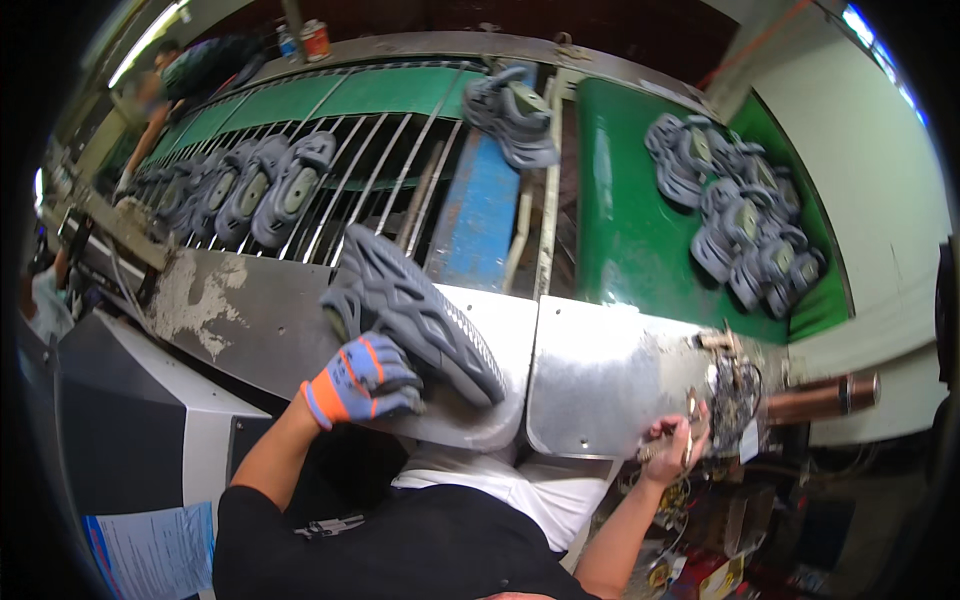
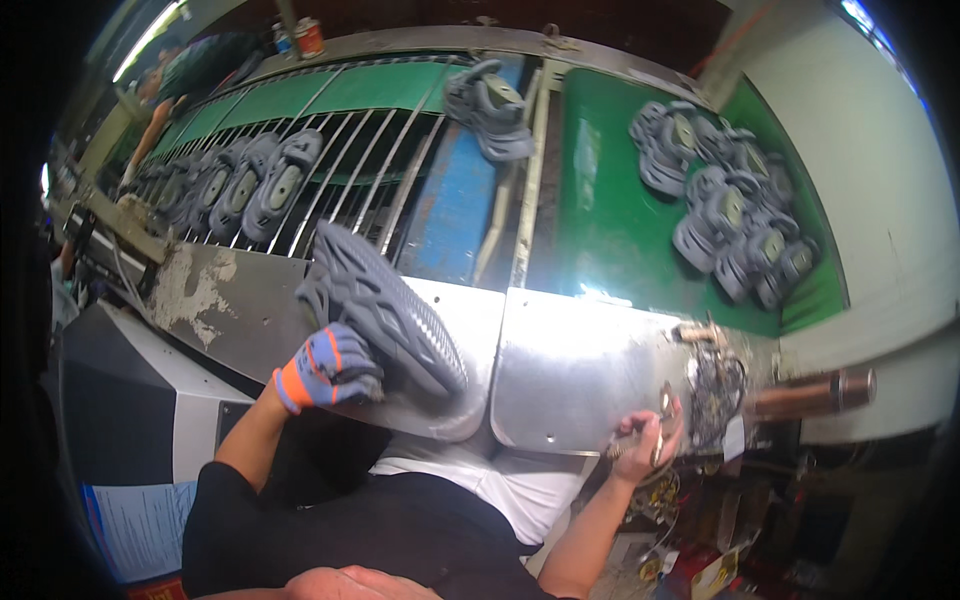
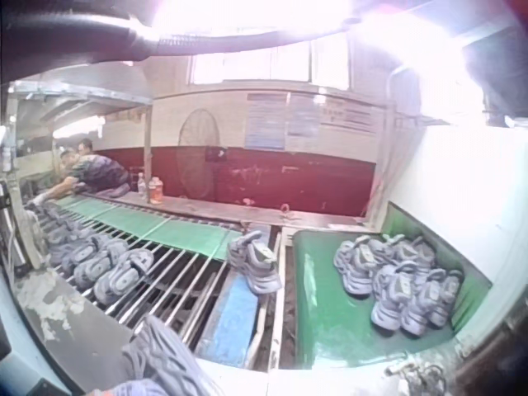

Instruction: The person applies adhesive along the edges of several shoe uppers using a specialized applicator tool and places each shoe on a conveyor belt.

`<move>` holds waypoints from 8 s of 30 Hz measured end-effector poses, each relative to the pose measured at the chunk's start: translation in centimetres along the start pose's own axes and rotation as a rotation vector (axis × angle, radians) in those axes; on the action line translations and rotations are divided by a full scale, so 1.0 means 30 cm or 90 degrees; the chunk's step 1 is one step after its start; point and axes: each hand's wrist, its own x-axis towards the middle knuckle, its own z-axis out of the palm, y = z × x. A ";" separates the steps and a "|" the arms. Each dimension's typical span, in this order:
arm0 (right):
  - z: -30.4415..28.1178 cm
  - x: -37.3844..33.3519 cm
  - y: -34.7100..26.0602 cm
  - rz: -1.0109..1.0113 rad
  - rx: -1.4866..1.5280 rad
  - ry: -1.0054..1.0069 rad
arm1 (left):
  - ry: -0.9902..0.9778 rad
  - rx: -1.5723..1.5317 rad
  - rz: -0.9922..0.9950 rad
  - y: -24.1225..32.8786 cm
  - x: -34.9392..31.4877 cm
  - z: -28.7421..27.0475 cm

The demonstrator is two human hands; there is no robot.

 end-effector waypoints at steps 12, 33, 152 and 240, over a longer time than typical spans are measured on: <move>-0.061 0.011 0.051 -0.022 0.054 -0.075 | -0.289 0.375 0.171 0.318 0.450 0.316; -0.060 -0.083 -0.114 0.134 0.122 -0.066 | 0.331 -0.261 0.124 0.252 0.378 -0.104; 0.132 -0.405 -0.138 0.243 -0.030 -0.498 | -0.187 -1.112 -0.680 0.316 -0.053 0.393; -0.048 0.111 0.038 -0.007 -0.070 -0.044 | 0.348 0.160 -0.515 -0.952 0.212 -0.244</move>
